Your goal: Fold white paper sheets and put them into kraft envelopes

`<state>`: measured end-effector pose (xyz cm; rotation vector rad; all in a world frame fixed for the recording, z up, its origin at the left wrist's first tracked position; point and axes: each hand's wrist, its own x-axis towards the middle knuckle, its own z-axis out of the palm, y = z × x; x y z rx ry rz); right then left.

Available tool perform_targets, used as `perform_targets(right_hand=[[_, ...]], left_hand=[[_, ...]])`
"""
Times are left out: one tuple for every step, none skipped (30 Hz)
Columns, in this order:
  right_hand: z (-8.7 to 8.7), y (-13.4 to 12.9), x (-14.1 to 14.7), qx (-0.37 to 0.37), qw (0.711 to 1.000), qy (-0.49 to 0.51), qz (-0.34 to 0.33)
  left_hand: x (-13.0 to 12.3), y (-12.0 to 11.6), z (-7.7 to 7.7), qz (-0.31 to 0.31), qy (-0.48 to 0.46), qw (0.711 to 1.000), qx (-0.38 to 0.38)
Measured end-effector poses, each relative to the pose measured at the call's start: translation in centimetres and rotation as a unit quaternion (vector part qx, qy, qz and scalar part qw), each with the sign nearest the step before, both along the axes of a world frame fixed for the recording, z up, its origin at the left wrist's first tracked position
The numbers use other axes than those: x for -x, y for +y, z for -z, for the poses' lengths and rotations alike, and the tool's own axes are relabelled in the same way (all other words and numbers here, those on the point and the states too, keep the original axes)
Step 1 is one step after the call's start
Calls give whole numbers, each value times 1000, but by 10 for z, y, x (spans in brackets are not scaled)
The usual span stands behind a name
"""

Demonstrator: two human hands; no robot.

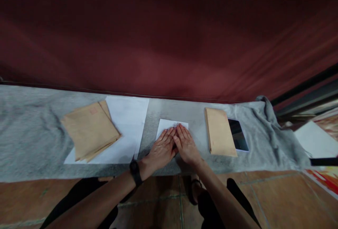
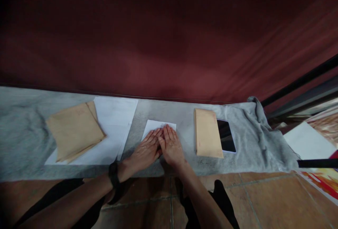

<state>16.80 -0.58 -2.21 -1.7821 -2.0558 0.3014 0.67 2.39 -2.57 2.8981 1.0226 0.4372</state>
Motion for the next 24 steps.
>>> perform_targets(right_hand=[[1, -1, 0, 1, 1000, -8, -2], [2, -1, -1, 2, 1000, -18, -3], [3, -1, -2, 1, 1000, -27, -3], [3, 0, -3, 0, 999, -36, -1], [4, 1, -4, -1, 999, -44, 2], [4, 1, -5, -1, 999, -52, 6], [4, 3, -6, 0, 998, -59, 11], [3, 4, -6, 2, 998, -66, 15], [3, 5, -7, 3, 997, -72, 18], [2, 6, -7, 4, 997, -79, 21], [1, 6, -8, 4, 996, -85, 22], [1, 7, -8, 4, 996, -90, 22], [0, 8, -9, 3, 995, -96, 22], [0, 8, -9, 2, 995, -101, 21], [0, 8, -10, 0, 994, -105, 21], [0, 8, -10, -2, 994, -108, 20], [0, 8, -11, -4, 994, -110, 20], [1, 9, -11, -6, 994, -112, 20], [1, 9, -11, -8, 993, -113, 20], [2, 9, -12, -8, 993, -115, 21], [2, 9, -13, -8, 993, -117, 22], [3, 10, -13, -7, 993, -119, 24], [4, 10, -14, -7, 992, -120, 26], [5, 10, -14, -8, 992, -122, 29]], left_hand=[[0, 0, 0, 3, 1, 1000, 1], [1, 0, 0, 2, 1, 1000, 0], [2, 1, 0, 1, 1, 1000, 0], [2, 1, -1, 1, 1, 1000, 1], [2, 1, -2, 1, 2, 1000, 1], [3, 1, -3, 1, 3, 1000, 2], [3, 1, -5, 1, 5, 1000, 3], [3, 0, -6, 0, 7, 1000, 3], [3, 0, -6, 0, 9, 1000, 3], [3, 0, -7, -1, 11, 1000, 4], [3, 0, -7, -1, 13, 1000, 4], [3, -1, -7, 0, 15, 1000, 4], [2, -1, -7, 2, 16, 1000, 3], [2, -1, -7, 3, 16, 1000, 1], [2, -1, -7, 5, 16, 1000, -2], [2, -1, -7, 5, 15, 1000, -4], [2, -1, -8, 5, 16, 1000, -5], [2, -2, -8, 5, 17, 1000, -4], [2, -2, -9, 4, 19, 1000, -3], [2, -2, -10, 4, 20, 1000, -1], [2, -2, -10, 6, 21, 1000, 0], [3, -1, -10, 7, 21, 1000, 1], [3, 0, -10, 8, 21, 1000, 2], [4, 1, -10, 6, 19, 1000, 2]])
